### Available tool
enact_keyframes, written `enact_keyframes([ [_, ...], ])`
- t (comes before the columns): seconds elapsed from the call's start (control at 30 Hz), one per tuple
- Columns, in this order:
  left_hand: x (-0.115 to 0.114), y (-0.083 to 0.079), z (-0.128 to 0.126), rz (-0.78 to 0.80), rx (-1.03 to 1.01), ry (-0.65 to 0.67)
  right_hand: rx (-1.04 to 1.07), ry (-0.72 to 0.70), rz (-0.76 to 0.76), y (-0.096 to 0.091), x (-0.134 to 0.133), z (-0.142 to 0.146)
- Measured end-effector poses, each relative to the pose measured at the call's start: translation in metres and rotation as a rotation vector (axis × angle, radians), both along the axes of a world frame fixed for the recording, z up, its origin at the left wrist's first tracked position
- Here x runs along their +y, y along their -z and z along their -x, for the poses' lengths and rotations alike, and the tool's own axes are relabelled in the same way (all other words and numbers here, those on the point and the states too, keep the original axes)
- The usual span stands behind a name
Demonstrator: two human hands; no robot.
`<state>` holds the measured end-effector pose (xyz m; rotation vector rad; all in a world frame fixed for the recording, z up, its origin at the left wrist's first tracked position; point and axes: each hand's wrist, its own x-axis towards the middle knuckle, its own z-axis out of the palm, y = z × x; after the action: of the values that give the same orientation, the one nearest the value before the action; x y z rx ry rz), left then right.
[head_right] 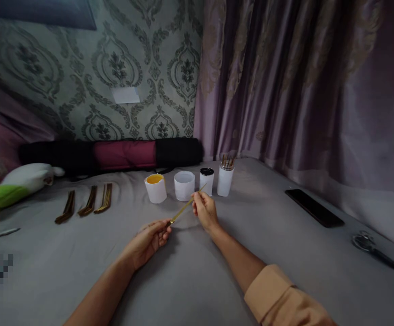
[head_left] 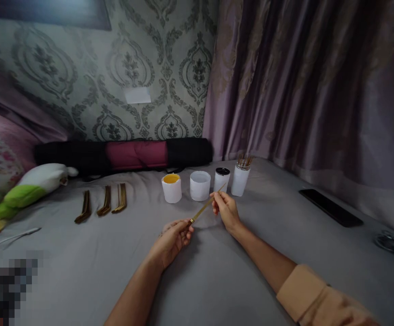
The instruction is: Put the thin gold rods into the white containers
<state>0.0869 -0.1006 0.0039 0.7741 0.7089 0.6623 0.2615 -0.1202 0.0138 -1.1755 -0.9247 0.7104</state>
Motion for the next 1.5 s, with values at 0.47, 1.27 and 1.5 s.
enact_keyframes([
  [0.47,0.001,-0.001,0.000,-0.003,0.004,-0.004,0.074,0.110,-0.118,-0.001,0.004,-0.015],
  [1.27,0.003,0.001,0.003,0.030,-0.022,-0.026,0.173,0.168,-0.121,-0.005,0.006,-0.023],
  [1.5,0.003,-0.003,0.004,0.038,-0.020,-0.027,0.170,0.168,-0.108,-0.008,0.004,-0.022],
])
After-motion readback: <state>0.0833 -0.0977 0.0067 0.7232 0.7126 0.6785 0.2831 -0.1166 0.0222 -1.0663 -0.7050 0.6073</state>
